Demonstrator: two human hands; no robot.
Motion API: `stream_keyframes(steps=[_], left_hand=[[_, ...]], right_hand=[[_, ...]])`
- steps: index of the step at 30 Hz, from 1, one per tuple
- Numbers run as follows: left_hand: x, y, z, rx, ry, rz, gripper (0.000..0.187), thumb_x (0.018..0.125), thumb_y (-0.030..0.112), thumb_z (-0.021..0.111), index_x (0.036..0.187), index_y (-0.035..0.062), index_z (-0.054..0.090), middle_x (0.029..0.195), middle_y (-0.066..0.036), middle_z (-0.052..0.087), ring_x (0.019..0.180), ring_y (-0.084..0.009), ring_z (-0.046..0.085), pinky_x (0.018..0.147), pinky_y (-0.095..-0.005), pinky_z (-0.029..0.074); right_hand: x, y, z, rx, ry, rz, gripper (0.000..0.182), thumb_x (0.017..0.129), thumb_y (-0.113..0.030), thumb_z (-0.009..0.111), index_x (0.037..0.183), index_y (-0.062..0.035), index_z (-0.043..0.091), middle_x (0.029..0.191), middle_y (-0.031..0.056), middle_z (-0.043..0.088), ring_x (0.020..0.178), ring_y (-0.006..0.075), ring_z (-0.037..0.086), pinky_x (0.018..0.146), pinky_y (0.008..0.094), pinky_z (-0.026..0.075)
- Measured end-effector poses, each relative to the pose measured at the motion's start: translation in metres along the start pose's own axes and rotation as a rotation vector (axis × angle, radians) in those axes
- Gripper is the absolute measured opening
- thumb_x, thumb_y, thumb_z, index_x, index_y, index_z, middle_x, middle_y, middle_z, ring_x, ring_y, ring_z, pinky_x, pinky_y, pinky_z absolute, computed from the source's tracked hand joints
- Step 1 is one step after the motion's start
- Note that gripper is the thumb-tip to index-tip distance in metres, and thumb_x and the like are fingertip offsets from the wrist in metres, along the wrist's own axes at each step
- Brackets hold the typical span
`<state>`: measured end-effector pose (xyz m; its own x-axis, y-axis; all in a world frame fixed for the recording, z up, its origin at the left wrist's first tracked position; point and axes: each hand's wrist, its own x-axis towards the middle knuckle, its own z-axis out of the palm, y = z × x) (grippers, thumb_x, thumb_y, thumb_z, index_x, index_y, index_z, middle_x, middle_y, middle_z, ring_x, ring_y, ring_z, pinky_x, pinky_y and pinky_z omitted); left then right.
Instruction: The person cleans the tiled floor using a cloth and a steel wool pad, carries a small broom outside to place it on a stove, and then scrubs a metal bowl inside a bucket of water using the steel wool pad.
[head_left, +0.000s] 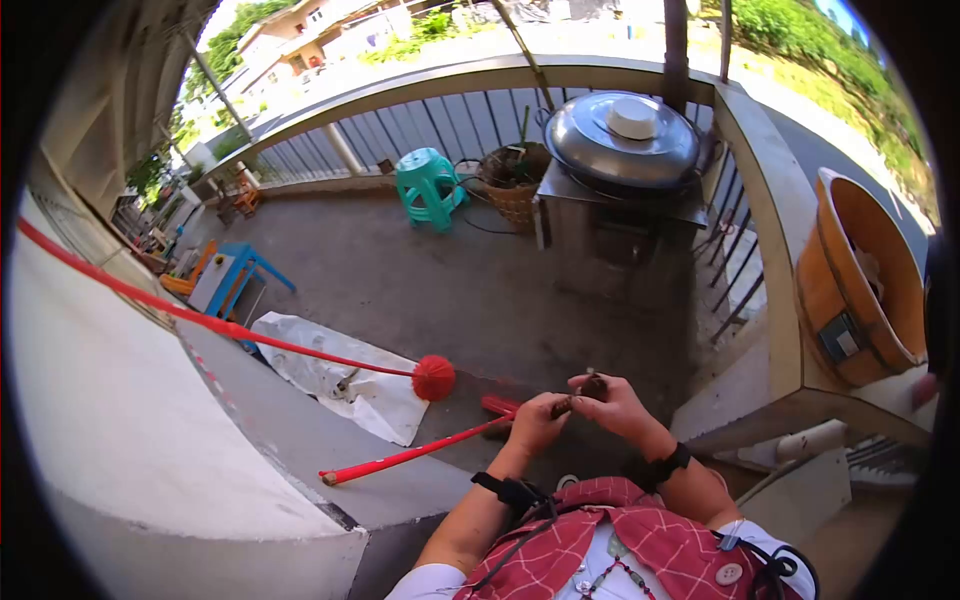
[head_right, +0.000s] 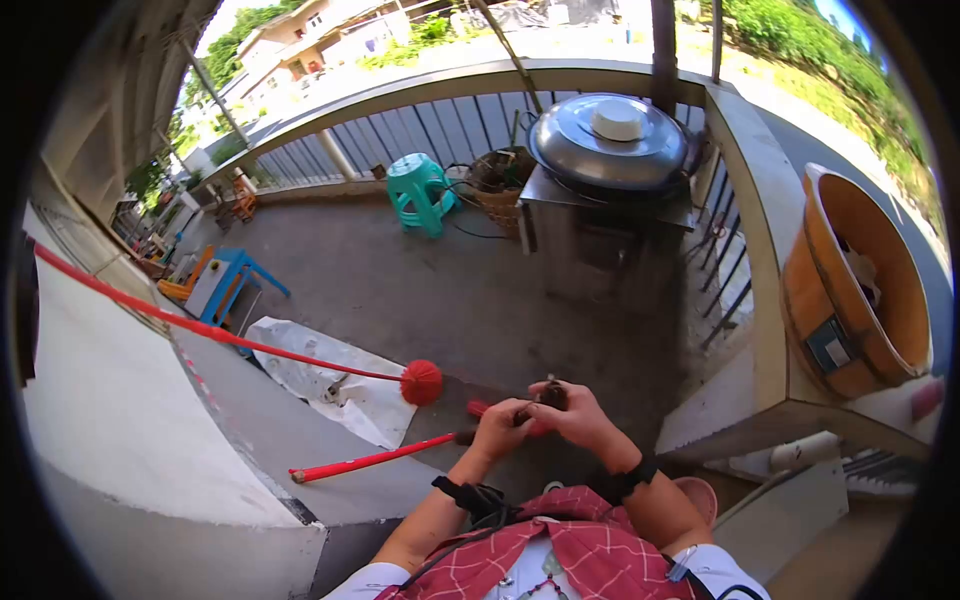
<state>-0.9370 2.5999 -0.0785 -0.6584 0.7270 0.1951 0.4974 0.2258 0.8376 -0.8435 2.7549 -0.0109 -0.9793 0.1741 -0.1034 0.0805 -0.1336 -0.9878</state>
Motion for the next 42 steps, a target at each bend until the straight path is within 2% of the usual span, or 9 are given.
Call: stream_keyframes(steps=[1,6,12,16,20,25,31,35,42], left_hand=[[0.001,-0.011,-0.003,0.046,0.003,0.000,0.026,0.072,0.008,0.068,0.098,0.0091,0.066,0.089,-0.012,0.064,0.084,-0.0302,0.062,0.072,-0.0362,0.050],[0.003,-0.025,-0.021,0.188,0.081,0.005,0.059,0.067,0.010,0.073,0.121,0.0024,0.053,0.105,-0.015,0.059,0.093,-0.0277,0.060,0.081,-0.0344,0.049],[-0.024,-0.095,-0.047,-0.175,0.256,-0.445,0.044,0.078,0.008,0.067,0.118,-0.0041,0.053,0.094,-0.012,0.064,0.079,-0.0173,0.063,0.070,-0.0285,0.051],[-0.047,-0.150,-0.067,-0.296,0.425,-0.517,0.034,0.081,0.005,0.063,0.112,-0.0078,0.055,0.084,-0.009,0.063,0.072,-0.0141,0.062,0.066,-0.0248,0.051],[-0.053,-0.147,-0.078,-0.347,0.584,-0.666,0.028,0.082,0.004,0.061,0.106,-0.0090,0.056,0.081,-0.009,0.061,0.068,-0.0144,0.062,0.063,-0.0248,0.051],[-0.050,-0.148,-0.083,-0.293,0.669,-0.795,0.023,0.081,0.003,0.058,0.101,-0.0082,0.057,0.080,-0.010,0.062,0.064,-0.0157,0.062,0.058,-0.0244,0.052],[0.003,-0.147,-0.081,-0.246,0.690,-0.913,0.022,0.083,0.004,0.057,0.101,-0.0078,0.057,0.082,-0.012,0.063,0.062,-0.0174,0.063,0.053,-0.0233,0.050],[0.068,-0.127,-0.071,-0.217,0.606,-0.925,0.023,0.083,0.003,0.057,0.103,-0.0083,0.057,0.081,-0.012,0.064,0.066,-0.0171,0.063,0.056,-0.0237,0.050],[0.125,-0.112,-0.053,-0.035,0.306,-0.874,0.028,0.080,0.004,0.061,0.105,-0.0082,0.058,0.081,-0.010,0.064,0.070,-0.0146,0.063,0.064,-0.0260,0.050]], right_hand=[[0.005,0.005,0.006,0.030,0.018,-0.037,0.022,0.084,-0.017,0.066,0.101,-0.0033,0.063,0.071,-0.0033,0.057,0.061,0.0034,0.051,0.053,0.0195,0.041],[0.022,0.015,-0.002,0.003,0.131,-0.011,0.020,0.085,-0.016,0.063,0.100,-0.0034,0.063,0.067,-0.0024,0.057,0.053,0.0030,0.049,0.045,0.0191,0.040],[0.048,0.010,-0.058,-0.154,0.591,-0.095,0.026,0.083,-0.013,0.062,0.106,-0.0025,0.062,0.065,-0.0018,0.057,0.050,0.0034,0.050,0.045,0.0208,0.041],[0.075,0.001,-0.111,-0.347,0.862,-0.221,0.027,0.082,-0.012,0.063,0.108,-0.0023,0.062,0.067,0.0000,0.061,0.055,0.0040,0.054,0.050,0.0219,0.044],[0.125,0.016,-0.192,-0.918,1.061,-0.532,0.030,0.078,-0.016,0.065,0.107,-0.0093,0.063,0.082,0.0130,0.065,0.075,0.0322,0.062,0.066,0.0373,0.050],[0.192,0.016,-0.281,-1.221,1.234,-0.442,0.040,0.076,-0.018,0.066,0.115,-0.0178,0.060,0.075,0.0075,0.059,0.068,0.0281,0.061,0.061,0.0394,0.050],[0.285,0.035,-0.371,-1.267,1.264,-0.310,0.045,0.076,-0.021,0.067,0.120,-0.0172,0.057,0.080,0.0089,0.059,0.068,0.0283,0.061,0.060,0.0393,0.050],[0.350,0.099,-0.390,-1.054,1.153,0.061,0.048,0.079,-0.028,0.065,0.122,-0.0132,0.051,0.090,0.0149,0.059,0.078,0.0356,0.061,0.066,0.0441,0.051],[0.385,0.138,-0.370,-0.854,0.987,0.053,0.052,0.078,-0.025,0.065,0.124,-0.0117,0.046,0.105,0.0222,0.056,0.092,0.0406,0.057,0.077,0.0455,0.049]])
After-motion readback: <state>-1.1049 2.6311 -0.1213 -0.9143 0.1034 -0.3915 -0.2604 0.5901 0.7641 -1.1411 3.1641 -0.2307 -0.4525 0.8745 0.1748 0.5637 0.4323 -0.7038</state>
